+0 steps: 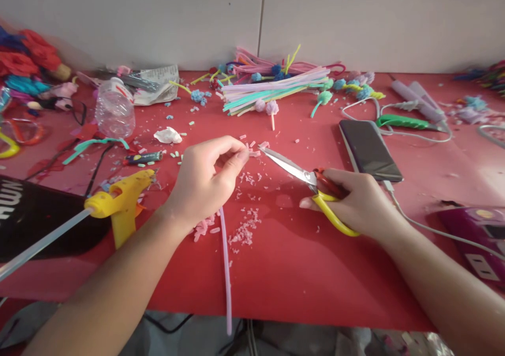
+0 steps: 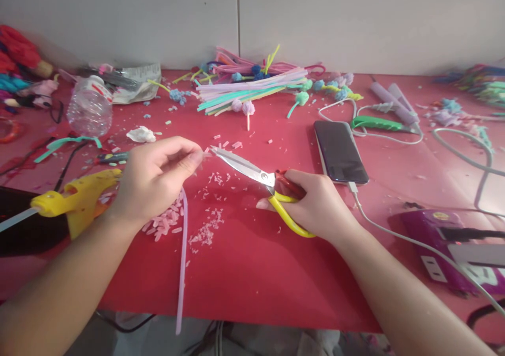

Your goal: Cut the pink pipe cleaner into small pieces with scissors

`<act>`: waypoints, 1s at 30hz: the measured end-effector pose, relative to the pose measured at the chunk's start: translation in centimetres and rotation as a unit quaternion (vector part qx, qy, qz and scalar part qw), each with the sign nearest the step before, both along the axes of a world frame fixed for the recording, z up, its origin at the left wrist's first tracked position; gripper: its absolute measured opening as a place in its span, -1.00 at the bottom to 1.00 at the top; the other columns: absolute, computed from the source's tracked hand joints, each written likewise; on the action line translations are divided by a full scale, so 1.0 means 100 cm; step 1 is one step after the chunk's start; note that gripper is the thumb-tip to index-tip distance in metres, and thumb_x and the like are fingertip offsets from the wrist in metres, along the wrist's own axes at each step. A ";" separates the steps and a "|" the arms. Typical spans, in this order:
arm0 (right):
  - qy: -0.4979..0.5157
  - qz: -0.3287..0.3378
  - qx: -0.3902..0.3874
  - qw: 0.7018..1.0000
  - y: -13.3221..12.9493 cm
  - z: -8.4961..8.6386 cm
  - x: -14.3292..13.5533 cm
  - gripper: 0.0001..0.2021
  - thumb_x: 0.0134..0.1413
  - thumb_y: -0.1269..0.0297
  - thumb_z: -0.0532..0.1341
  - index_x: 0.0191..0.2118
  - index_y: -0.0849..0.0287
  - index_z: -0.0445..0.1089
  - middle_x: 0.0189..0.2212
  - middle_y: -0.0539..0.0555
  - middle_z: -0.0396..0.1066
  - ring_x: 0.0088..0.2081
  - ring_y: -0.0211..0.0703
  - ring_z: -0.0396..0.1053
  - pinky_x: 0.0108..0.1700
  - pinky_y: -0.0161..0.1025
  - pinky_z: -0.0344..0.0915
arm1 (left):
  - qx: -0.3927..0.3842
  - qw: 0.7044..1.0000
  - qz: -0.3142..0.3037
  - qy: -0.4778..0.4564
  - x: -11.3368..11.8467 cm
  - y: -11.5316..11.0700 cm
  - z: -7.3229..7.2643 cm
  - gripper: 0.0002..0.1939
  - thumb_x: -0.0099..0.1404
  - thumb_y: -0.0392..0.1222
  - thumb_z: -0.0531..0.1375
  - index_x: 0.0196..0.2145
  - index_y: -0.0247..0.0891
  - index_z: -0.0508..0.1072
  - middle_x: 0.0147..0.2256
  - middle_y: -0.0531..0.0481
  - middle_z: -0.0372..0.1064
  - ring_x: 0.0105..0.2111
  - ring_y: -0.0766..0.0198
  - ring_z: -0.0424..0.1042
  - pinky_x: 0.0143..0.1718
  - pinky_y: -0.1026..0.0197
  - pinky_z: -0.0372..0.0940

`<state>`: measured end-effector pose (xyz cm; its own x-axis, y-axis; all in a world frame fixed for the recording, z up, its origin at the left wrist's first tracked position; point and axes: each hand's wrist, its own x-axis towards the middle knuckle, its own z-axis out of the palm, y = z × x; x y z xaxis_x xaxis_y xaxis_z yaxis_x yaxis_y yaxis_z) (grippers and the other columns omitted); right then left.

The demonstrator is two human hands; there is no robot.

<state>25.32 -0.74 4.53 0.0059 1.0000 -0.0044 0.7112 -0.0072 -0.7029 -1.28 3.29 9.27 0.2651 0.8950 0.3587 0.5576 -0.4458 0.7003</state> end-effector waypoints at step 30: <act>-0.017 0.003 -0.012 1.000 0.001 -0.002 0.000 -0.24 -0.31 -0.53 0.38 -0.53 0.05 0.03 -0.55 -0.11 -0.10 -0.46 -0.27 -0.14 -0.50 -0.27 -0.08 | -0.031 0.999 -0.034 -0.012 -0.002 0.000 0.000 -0.80 0.40 -0.25 0.18 -0.42 -0.27 0.44 -0.53 0.14 0.27 -0.51 0.41 0.22 -0.46 0.25 0.13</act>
<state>25.29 -0.65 4.31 -0.0001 0.9996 -0.0288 0.7354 -0.0194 -0.6774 -1.46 3.32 9.23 0.3173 0.8961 0.3104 0.5099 -0.4372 0.7409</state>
